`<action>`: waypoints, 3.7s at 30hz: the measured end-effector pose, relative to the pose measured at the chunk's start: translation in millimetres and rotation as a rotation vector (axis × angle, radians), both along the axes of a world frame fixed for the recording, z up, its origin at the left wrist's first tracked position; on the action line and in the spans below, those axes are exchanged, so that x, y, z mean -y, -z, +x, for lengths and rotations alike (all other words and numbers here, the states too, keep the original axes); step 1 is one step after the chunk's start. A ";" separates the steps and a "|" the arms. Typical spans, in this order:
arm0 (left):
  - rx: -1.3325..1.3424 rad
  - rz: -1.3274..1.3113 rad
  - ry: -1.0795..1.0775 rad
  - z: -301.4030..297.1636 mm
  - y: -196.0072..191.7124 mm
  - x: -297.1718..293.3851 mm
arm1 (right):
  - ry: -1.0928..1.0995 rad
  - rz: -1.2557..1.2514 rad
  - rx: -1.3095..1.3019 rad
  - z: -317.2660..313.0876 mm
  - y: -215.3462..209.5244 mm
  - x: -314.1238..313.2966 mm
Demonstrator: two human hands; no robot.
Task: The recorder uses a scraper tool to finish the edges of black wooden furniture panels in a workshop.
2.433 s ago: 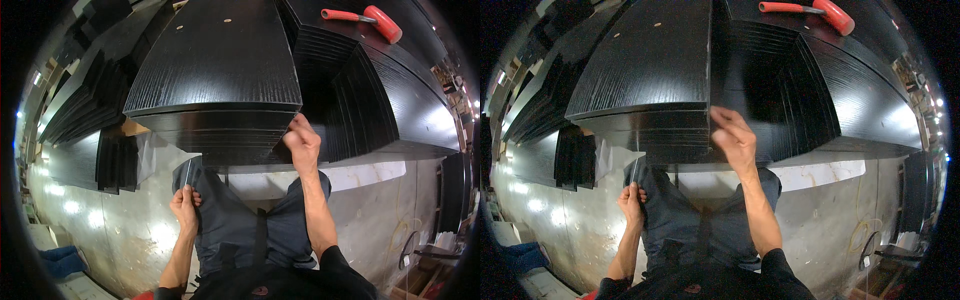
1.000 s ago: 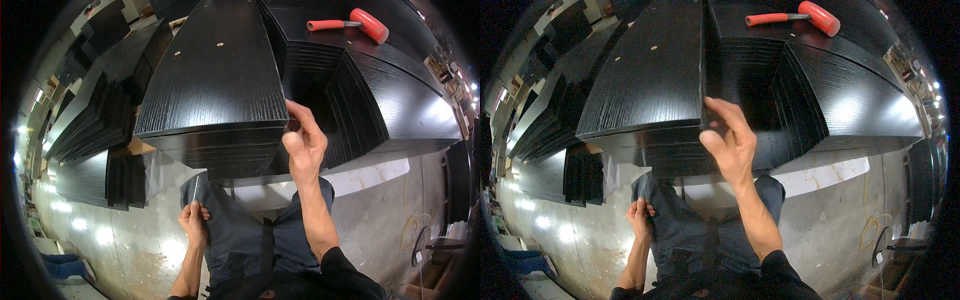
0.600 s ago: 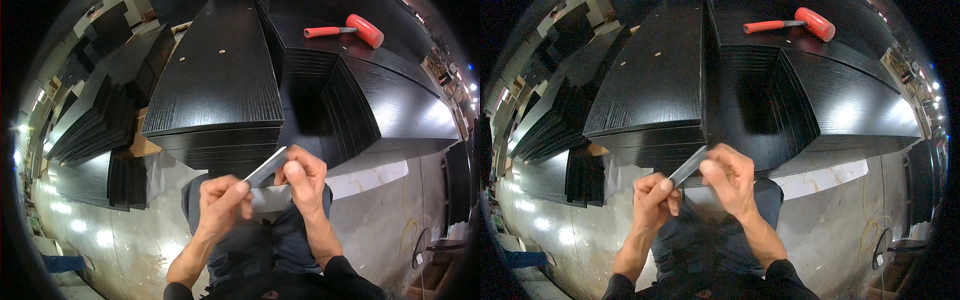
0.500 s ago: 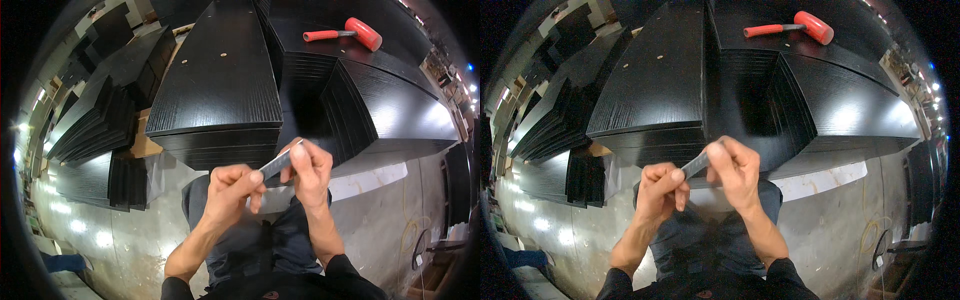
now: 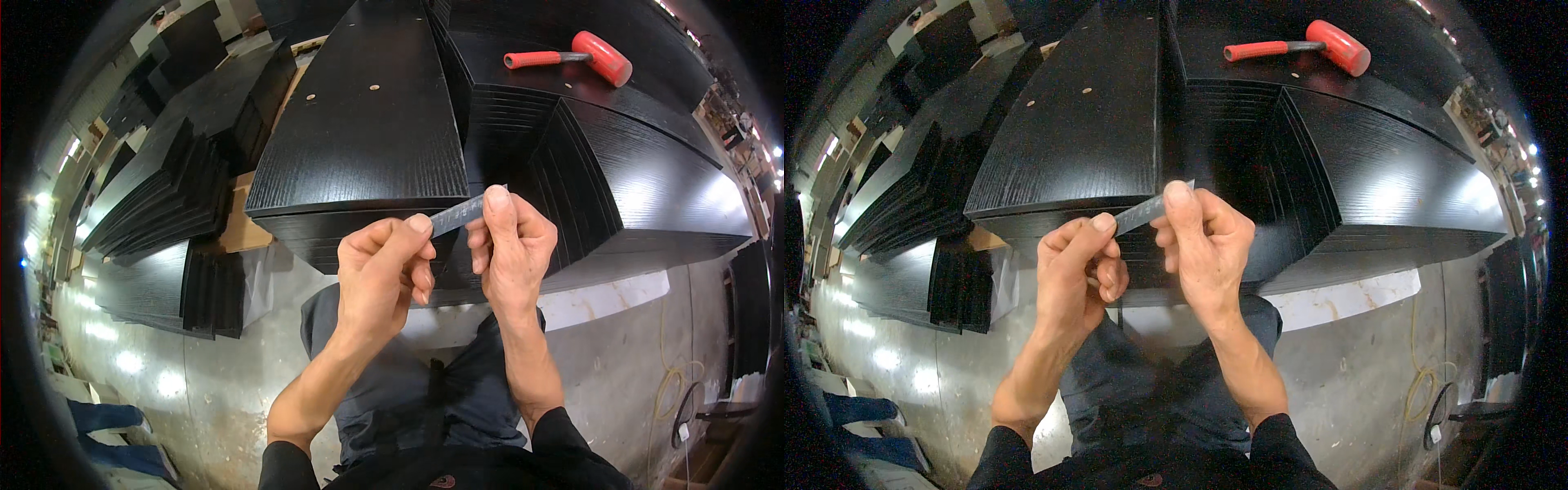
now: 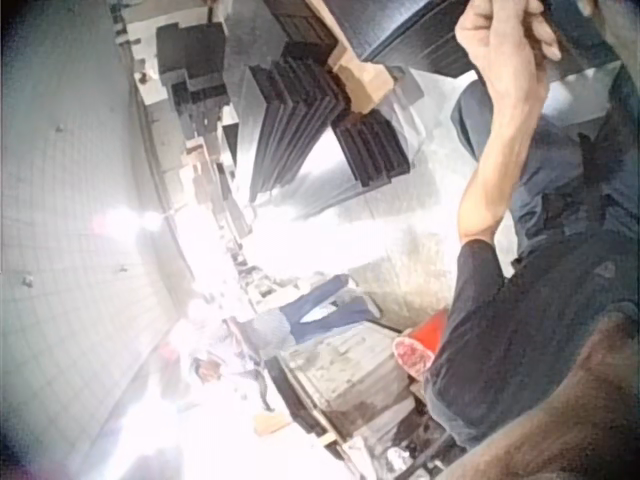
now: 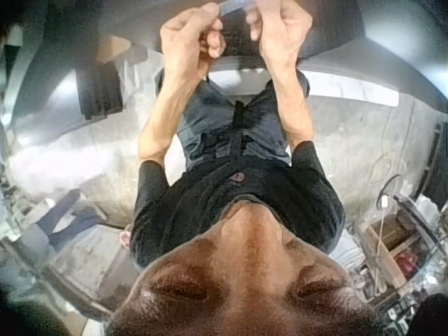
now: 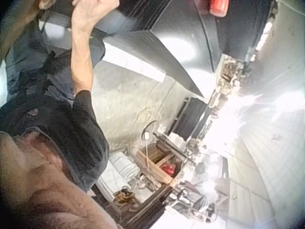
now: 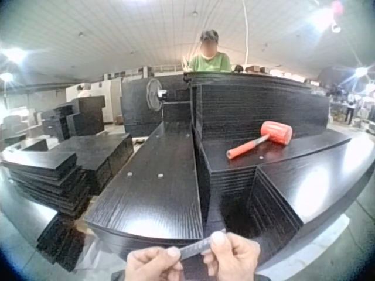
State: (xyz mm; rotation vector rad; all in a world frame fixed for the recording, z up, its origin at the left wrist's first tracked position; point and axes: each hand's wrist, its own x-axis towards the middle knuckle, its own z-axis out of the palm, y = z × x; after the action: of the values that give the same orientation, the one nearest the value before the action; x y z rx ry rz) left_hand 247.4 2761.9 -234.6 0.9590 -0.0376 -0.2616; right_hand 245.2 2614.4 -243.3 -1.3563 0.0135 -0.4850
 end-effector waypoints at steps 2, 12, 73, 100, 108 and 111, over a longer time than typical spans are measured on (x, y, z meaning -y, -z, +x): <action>0.011 0.010 -0.024 0.6 1.4 0.3 | 0.006 -0.002 0.007 1.7 1.8 -1.7; -0.013 0.054 -0.095 -1.3 2.9 4.6 | -0.010 0.067 0.007 1.9 11.2 -2.5; 0.042 0.608 -0.196 -118.8 152.8 -33.4 | -0.275 -1.146 -0.008 -33.3 105.3 51.4; 0.753 0.853 -0.075 17.4 162.7 105.5 | 0.951 -1.304 0.333 -23.5 -10.3 293.6; 0.730 0.946 -0.050 29.6 152.4 113.5 | 0.834 -1.430 0.196 -19.7 -24.4 302.6; 0.662 0.988 -0.071 26.5 154.0 117.5 | 0.740 -1.434 0.065 -22.0 -30.0 300.6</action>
State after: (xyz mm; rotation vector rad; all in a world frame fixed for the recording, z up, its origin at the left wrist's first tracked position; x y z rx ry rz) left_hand 273.9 2644.5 -388.6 1.9953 -0.5175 0.1460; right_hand 223.2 2313.8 -213.3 -2.7537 0.1390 -1.2940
